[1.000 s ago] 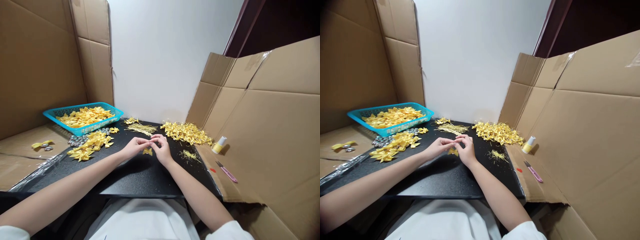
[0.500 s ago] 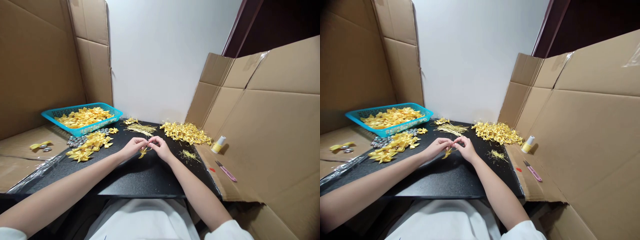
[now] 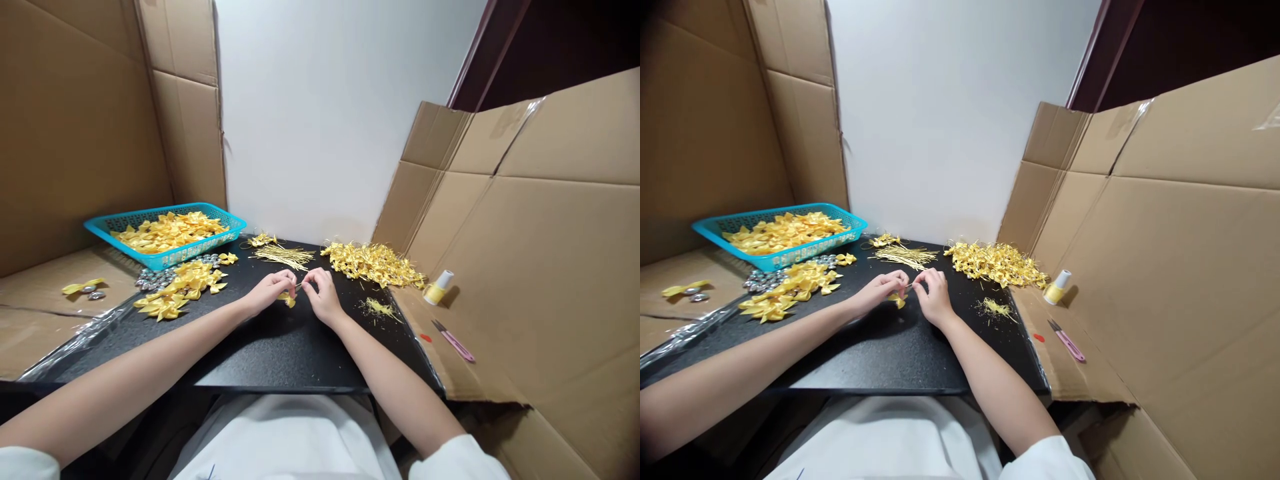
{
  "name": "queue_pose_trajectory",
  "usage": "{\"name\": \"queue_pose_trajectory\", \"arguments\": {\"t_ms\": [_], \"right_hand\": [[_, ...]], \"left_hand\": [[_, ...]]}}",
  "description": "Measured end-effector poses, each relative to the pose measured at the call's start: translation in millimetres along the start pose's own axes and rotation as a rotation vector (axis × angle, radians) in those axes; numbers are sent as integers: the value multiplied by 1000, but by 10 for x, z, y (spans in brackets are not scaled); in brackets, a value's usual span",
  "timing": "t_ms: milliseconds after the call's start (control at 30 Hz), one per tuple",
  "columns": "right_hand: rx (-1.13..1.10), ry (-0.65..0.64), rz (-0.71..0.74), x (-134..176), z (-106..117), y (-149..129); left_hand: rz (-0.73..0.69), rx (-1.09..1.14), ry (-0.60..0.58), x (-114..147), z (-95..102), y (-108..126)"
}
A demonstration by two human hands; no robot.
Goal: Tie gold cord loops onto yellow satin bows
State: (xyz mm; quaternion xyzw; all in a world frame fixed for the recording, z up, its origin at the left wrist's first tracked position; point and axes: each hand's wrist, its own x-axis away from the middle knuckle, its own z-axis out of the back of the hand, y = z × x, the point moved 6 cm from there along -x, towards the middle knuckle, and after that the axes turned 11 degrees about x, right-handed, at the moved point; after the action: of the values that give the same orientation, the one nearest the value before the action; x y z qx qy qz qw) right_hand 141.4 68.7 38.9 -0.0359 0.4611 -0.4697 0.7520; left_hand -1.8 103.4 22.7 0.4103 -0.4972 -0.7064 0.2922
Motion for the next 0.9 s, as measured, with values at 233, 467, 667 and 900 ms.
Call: {"name": "queue_pose_trajectory", "arguments": {"t_ms": [233,467,667,900], "right_hand": [[20,53,14,14,24,-9],[19,33,17,25,15,-47],[-5,-5,4,31,-6,-55],[-93,-92,3,-16,11,-56]], "left_hand": [[-28,-55,-25,-7,-35,26],[-12,-111,-148,-7,-88,9],[-13,-134,-220,-10,-110,-11],[-45,-139,-285,18,-135,45]]}}
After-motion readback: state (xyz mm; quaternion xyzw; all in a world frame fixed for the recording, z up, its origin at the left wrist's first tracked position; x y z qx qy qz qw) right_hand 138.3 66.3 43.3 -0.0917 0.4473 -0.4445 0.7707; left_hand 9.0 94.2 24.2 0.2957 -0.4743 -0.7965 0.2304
